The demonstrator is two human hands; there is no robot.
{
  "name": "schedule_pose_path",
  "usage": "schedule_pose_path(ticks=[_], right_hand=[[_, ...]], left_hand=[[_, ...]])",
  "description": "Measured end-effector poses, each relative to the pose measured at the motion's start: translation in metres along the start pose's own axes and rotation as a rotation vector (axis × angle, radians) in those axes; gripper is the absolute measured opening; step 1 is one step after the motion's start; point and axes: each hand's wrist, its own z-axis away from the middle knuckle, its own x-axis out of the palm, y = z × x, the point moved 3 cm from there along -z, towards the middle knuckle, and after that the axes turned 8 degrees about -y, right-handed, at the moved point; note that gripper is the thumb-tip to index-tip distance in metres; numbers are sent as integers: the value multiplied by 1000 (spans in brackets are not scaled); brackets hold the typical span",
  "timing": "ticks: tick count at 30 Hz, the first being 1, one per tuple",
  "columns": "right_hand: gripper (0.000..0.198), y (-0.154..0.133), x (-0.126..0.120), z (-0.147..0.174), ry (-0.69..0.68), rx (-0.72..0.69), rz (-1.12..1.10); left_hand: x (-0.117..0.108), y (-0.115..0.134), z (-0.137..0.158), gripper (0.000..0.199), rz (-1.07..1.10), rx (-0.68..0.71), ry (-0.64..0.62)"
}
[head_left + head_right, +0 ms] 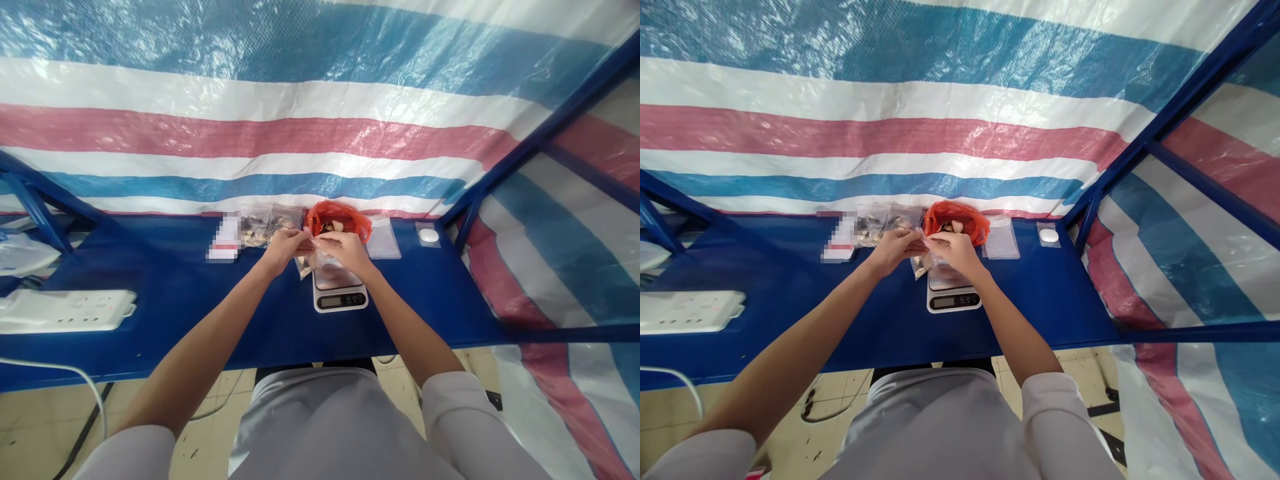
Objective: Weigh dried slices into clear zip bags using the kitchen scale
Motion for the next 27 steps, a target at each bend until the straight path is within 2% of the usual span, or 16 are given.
schedule_pose_path(ticks=[4,12,16,21,27], right_hand=[[28,4,-3,-4,-22,69,-109],[25,-4,-2,-7,-102,77,-57],[25,-7,-6,-8,-94,57,47],[15,-13,-10,-8,-71,10,245],[16,-14,-10,-9,-50,25,291]], left_hand=[[-2,0,1,34,40,-7,-35],[-2,-8,-1,40,111,16,18],[0,-10,-2,44,132,34,6],[0,-10,-3,49,79,41,-41],[0,-9,-3,49,-44,98,-62]])
